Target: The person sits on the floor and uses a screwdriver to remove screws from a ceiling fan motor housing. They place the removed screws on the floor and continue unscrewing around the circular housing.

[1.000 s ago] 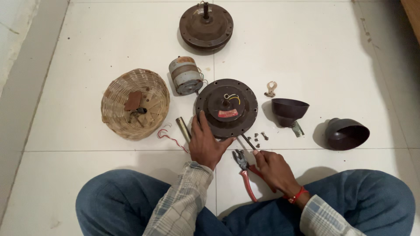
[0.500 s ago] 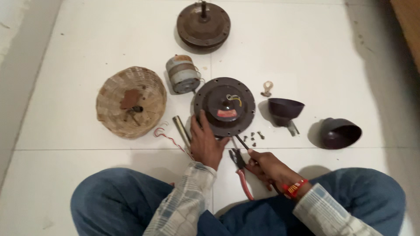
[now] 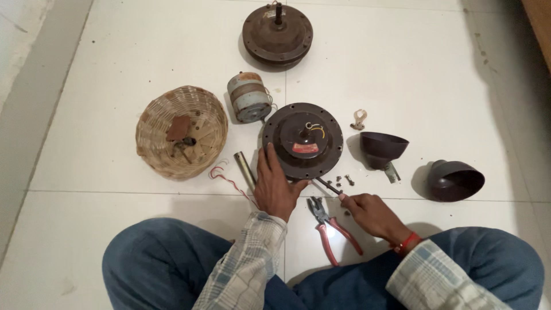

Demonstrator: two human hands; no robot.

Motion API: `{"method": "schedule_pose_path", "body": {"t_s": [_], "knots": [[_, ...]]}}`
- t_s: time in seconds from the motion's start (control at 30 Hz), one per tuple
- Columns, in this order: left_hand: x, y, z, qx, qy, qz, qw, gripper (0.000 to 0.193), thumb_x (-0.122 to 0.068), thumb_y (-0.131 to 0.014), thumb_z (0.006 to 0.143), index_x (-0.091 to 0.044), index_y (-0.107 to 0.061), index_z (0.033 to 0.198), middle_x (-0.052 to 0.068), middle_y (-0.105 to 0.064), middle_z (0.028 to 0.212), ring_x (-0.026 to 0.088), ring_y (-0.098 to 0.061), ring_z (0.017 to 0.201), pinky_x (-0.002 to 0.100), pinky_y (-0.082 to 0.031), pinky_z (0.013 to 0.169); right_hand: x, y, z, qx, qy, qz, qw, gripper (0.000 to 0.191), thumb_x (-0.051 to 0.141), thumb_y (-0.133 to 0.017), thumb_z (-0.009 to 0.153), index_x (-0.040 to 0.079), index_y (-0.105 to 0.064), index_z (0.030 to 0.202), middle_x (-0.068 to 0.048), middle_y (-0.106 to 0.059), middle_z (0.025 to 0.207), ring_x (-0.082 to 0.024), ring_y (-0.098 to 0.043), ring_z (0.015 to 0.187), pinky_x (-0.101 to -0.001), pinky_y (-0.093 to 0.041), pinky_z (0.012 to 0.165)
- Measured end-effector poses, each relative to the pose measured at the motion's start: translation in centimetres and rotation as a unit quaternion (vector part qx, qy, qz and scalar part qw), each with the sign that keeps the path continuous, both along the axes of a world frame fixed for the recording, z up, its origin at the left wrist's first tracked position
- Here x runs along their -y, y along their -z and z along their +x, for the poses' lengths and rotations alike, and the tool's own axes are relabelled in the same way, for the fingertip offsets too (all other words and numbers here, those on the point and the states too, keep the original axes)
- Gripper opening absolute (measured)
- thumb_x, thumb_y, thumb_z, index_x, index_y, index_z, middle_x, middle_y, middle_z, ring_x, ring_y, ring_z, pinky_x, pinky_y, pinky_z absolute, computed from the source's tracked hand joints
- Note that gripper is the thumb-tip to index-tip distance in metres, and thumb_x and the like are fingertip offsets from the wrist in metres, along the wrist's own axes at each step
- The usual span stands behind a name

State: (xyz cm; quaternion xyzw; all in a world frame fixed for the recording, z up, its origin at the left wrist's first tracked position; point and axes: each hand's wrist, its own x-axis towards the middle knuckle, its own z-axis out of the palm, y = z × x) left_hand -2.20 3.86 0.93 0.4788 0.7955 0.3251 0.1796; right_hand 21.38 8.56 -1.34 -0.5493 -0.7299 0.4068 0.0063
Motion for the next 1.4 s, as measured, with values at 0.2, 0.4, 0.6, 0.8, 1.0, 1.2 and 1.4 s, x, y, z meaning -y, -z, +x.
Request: {"method": "schedule_pose_path", "body": {"t_s": [0.2, 0.4, 0.6, 0.8, 1.0, 1.2, 1.4], "knots": [[0.1, 0.9, -0.6, 0.028, 0.011, 0.033, 0.999, 0.127, -0.031, -0.100, 0.056, -0.001, -0.025, 0.154, 0.025, -0.031, 0.158, 0.042, -0.036, 0.145, 0.044, -0.043, 0.110, -0.9, -1.0, 0.1, 0.116, -0.127, 0.163, 0.972, 0.044, 0.044, -0.044, 0.102, 0.010, -0.072, 0.096, -0.019, -0.071, 0.073, -0.039, -0.068, 0.074, -0.0510, -0.052, 0.071], [-0.1, 1.2, -0.8, 0.018, 0.005, 0.013, 1.000, 0.124, -0.036, -0.101, 0.053, -0.004, -0.031, 0.151, 0.023, -0.033, 0.157, 0.041, -0.040, 0.142, 0.044, -0.044, 0.109, -0.8, 0.0, -0.2, 0.090, -0.131, 0.207, 0.965, 0.042, 0.043, -0.045, 0.102, 0.009, -0.068, 0.095, -0.016, -0.070, 0.073, -0.038, -0.067, 0.070, -0.0499, -0.052, 0.066], [0.0, 1.4, -1.4, 0.002, 0.025, 0.032, 0.999, 0.123, -0.038, -0.101, 0.054, -0.003, -0.032, 0.150, 0.025, -0.033, 0.156, 0.042, -0.039, 0.141, 0.045, -0.043, 0.109, -2.0, -0.6, -1.7, 0.041, -0.101, 0.035, 0.993, 0.052, 0.045, -0.043, 0.103, 0.004, -0.070, 0.085, -0.014, -0.074, 0.067, -0.032, -0.071, 0.067, -0.0443, -0.053, 0.070], [0.0, 1.6, -1.4, 0.020, 0.023, 0.046, 0.998, 0.124, -0.033, -0.100, 0.054, -0.004, -0.029, 0.152, 0.022, -0.033, 0.158, 0.040, -0.037, 0.144, 0.045, -0.041, 0.110, -2.8, -3.3, -4.2, 0.097, -0.117, -0.025, 0.988, 0.065, 0.051, -0.038, 0.103, 0.003, -0.071, 0.075, -0.014, -0.072, 0.060, -0.026, -0.074, 0.060, -0.0416, -0.057, 0.073], [0.0, 1.6, -1.2, 0.038, 0.023, 0.018, 0.999, 0.124, -0.030, -0.098, 0.057, -0.008, -0.025, 0.156, 0.023, -0.032, 0.160, 0.040, -0.037, 0.145, 0.044, -0.041, 0.111, -2.4, -5.1, -5.6, 0.171, -0.068, -0.071, 0.980, 0.065, 0.052, -0.041, 0.103, 0.000, -0.073, 0.079, -0.013, -0.073, 0.066, -0.026, -0.077, 0.065, -0.0425, -0.060, 0.074], [-0.2, 1.4, -1.0, 0.060, 0.010, 0.022, 0.998, 0.124, -0.025, -0.099, 0.057, -0.009, -0.024, 0.155, 0.027, -0.029, 0.159, 0.043, -0.035, 0.145, 0.046, -0.039, 0.112, -3.5, -4.5, -5.8, 0.205, -0.110, -0.031, 0.972, 0.062, 0.052, -0.045, 0.102, -0.002, -0.074, 0.097, -0.024, -0.074, 0.096, -0.039, -0.072, 0.095, -0.0485, -0.055, 0.088], [-0.2, 1.2, -0.3, 0.062, -0.007, 0.013, 0.998, 0.123, -0.025, -0.099, 0.057, -0.011, -0.026, 0.155, 0.028, -0.029, 0.160, 0.044, -0.036, 0.144, 0.047, -0.040, 0.111, -3.8, -4.3, -6.0, 0.209, -0.116, -0.043, 0.970, 0.063, 0.051, -0.044, 0.103, -0.004, -0.074, 0.103, -0.028, -0.074, 0.102, -0.041, -0.072, 0.101, -0.0485, -0.054, 0.093]]}}
